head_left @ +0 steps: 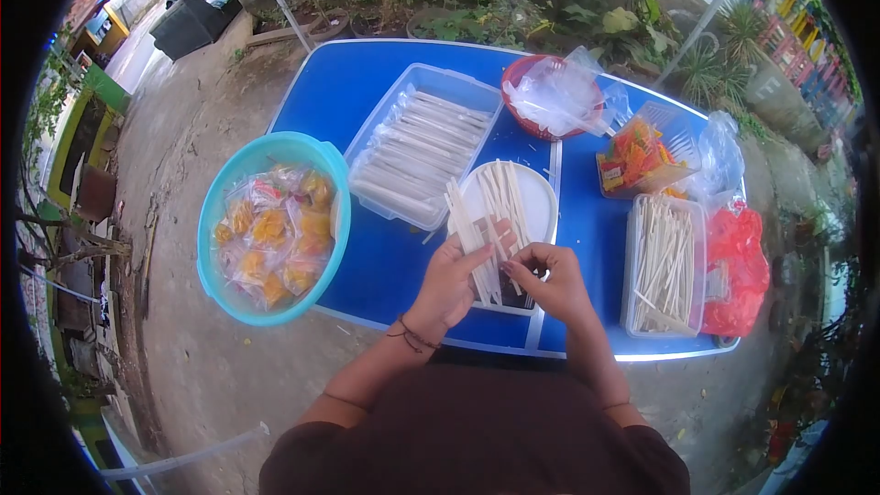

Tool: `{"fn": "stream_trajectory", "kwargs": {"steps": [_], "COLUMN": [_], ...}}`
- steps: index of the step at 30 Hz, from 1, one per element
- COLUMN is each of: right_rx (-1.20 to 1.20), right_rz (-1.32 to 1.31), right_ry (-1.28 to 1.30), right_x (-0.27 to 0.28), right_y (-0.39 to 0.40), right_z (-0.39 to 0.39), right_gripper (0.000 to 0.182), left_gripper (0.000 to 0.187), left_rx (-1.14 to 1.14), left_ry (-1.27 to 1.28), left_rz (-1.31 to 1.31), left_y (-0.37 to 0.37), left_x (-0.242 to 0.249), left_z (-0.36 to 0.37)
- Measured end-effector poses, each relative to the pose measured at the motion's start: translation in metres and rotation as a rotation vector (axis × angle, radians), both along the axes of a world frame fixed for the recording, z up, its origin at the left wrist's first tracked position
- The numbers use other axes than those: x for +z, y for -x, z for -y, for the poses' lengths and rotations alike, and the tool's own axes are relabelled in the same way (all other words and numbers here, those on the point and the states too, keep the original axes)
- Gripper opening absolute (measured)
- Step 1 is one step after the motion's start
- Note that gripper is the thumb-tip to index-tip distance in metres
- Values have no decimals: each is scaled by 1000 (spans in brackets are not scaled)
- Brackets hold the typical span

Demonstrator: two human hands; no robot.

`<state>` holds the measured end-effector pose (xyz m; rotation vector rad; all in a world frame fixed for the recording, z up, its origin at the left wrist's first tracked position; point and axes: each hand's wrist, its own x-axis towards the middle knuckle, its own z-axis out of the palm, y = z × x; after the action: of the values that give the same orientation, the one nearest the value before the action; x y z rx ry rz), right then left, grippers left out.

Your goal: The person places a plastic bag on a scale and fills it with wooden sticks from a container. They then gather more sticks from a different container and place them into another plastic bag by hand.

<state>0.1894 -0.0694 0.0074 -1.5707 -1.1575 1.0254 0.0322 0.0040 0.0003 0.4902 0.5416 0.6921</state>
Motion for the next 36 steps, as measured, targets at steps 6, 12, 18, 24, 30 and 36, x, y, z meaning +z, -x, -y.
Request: {"fn": "stream_trajectory", "kwargs": {"steps": [6,12,18,24,30,36], "right_rx": [-97,-164,-234,9,-92,-278], "right_rz": [88,158,395,197,156,604], "right_ry": [-87,-83,-226,11,-112,-318], "right_x": [0,4,14,2,3,12], "right_y": [-11,-21,-7,14,9,-11], "right_z": [-1,-6,-9,3,0,-8], "right_gripper": [15,14,14,13,15,14], "left_gripper": [44,45,45,46,45,39], "left_rx": [52,49,47,28,45,103], "left_ry": [26,24,31,14,-2,96], "left_rz": [-7,-9,-6,-1,-37,39], "left_y": [-2,-1,0,-3,-1,2], "left_x": [-4,-6,-6,-3,-8,-3], "left_z": [-2,-3,-2,1,0,1]}}
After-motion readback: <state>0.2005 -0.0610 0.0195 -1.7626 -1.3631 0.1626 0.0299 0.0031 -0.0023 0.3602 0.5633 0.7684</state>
